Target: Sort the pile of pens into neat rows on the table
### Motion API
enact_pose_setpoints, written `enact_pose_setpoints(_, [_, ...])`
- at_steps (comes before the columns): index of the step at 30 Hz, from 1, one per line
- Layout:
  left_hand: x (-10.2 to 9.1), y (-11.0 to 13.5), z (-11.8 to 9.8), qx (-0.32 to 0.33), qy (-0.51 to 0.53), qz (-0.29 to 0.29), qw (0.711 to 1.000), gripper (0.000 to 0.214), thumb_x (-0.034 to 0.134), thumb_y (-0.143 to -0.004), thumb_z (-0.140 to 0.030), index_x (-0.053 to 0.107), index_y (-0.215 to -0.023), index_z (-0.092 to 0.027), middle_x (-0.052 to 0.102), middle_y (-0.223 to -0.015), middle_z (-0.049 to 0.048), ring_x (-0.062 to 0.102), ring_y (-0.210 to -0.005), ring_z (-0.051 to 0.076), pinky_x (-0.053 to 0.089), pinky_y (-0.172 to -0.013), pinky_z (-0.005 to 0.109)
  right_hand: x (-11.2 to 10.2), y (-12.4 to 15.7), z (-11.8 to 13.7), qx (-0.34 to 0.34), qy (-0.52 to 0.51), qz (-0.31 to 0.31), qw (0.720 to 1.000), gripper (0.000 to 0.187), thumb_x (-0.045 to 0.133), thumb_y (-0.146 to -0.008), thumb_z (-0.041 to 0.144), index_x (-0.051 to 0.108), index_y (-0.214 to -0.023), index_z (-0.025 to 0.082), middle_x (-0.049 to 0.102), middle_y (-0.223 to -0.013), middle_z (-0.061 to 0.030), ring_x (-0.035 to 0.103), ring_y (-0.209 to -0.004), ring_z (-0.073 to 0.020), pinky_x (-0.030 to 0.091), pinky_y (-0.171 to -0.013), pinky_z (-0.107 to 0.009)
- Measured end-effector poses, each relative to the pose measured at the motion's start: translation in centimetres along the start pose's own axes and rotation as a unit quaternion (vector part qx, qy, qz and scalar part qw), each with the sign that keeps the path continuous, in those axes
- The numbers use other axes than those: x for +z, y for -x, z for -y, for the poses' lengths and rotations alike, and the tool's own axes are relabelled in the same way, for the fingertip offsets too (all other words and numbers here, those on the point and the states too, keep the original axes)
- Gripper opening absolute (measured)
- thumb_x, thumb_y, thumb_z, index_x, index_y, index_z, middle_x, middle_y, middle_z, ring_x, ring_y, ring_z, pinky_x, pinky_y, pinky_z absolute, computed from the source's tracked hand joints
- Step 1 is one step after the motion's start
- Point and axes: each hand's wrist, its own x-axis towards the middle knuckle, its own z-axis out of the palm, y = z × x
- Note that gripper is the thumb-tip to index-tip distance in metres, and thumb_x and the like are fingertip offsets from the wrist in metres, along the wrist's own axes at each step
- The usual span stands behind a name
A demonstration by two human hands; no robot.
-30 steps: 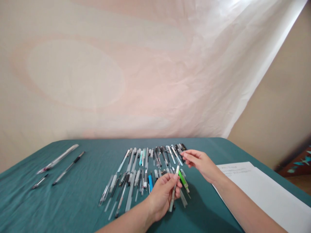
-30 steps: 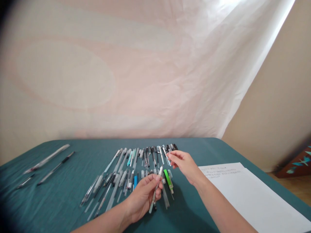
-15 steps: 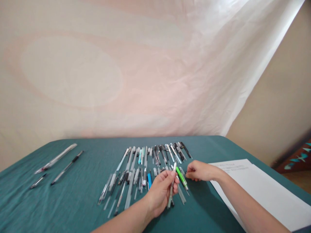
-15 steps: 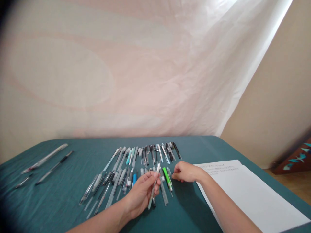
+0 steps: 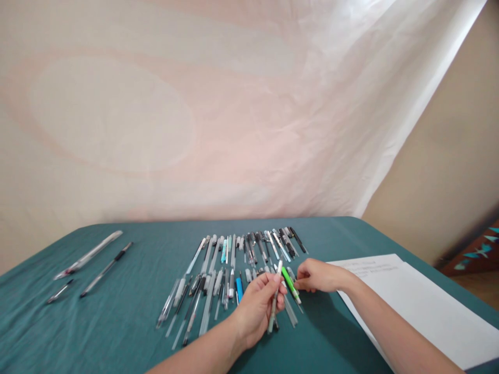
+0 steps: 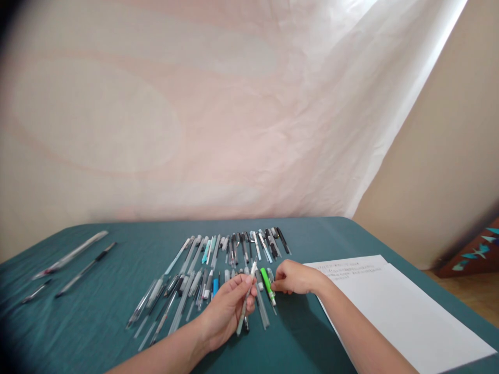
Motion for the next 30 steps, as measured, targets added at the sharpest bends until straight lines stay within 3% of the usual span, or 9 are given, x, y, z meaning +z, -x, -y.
enact_pose_setpoints(16, [-0.3, -0.1, 0.3, 0.005, -0.006, 0.003, 1.0, 0.02, 0.058, -0.075, -0.031, 0.051, -0.078, -0.012, 0.052, -0.066, -0.0006, 0.043, -0.05, 0.002, 0.035, -0.052, 0.015, 0.0, 0.1, 0.5, 0.018, -0.029, -0.015, 0.999, 0.033, 0.051, -0.074, 0.042, 0.06, -0.062, 0.012, 0.057, -0.054, -0.0006, 0.05, -0.046, -0.0092, 0.037, -0.044, -0.018])
enact_pose_setpoints(20, [-0.2, -0.1, 0.2, 0.004, -0.005, 0.002, 1.0, 0.021, 0.059, -0.074, -0.032, 0.051, -0.077, -0.012, 0.052, -0.066, -0.0006, 0.043, -0.05, 0.002, 0.035, -0.052, 0.015, -0.5, 0.3, 1.2, 0.015, -0.075, -0.059, 0.995, 0.032, 0.053, -0.073, 0.042, 0.06, -0.064, 0.012, 0.057, -0.054, -0.001, 0.051, -0.048, -0.01, 0.038, -0.046, -0.02])
enact_pose_setpoints(24, [-0.1, 0.0, 0.1, 0.002, -0.008, 0.007, 1.0, 0.023, 0.059, -0.073, -0.034, 0.052, -0.075, -0.012, 0.051, -0.065, -0.0008, 0.043, -0.049, 0.002, 0.035, -0.052, 0.016, -0.8, 0.8, 3.4, -0.022, -0.209, -0.134, 0.968, 0.034, 0.053, -0.073, 0.045, 0.061, -0.076, 0.012, 0.061, -0.067, -0.0026, 0.051, -0.052, -0.0088, 0.039, -0.049, -0.02])
enact_pose_setpoints(27, [0.0, 0.1, 0.1, 0.003, -0.007, 0.006, 1.0, 0.025, 0.06, -0.072, -0.036, 0.052, -0.074, -0.013, 0.052, -0.066, -0.0009, 0.042, -0.05, 0.002, 0.035, -0.053, 0.016, -0.5, 1.1, 5.3, -0.054, -0.329, -0.12, 0.935, 0.038, 0.056, -0.072, 0.047, 0.062, -0.086, 0.012, 0.062, -0.078, -0.0039, 0.049, -0.054, -0.0073, 0.04, -0.051, -0.02])
enact_pose_setpoints(30, [0.0, 0.1, 0.2, 0.006, -0.006, 0.009, 1.0, 0.025, 0.06, -0.073, -0.036, 0.052, -0.075, -0.013, 0.052, -0.067, -0.0008, 0.042, -0.05, 0.002, 0.034, -0.053, 0.016, 0.1, 1.2, 6.5, -0.066, -0.392, -0.109, 0.911, 0.039, 0.062, -0.068, 0.045, 0.062, -0.089, 0.013, 0.059, -0.072, -0.0017, 0.047, -0.053, -0.0068, 0.039, -0.051, -0.02])
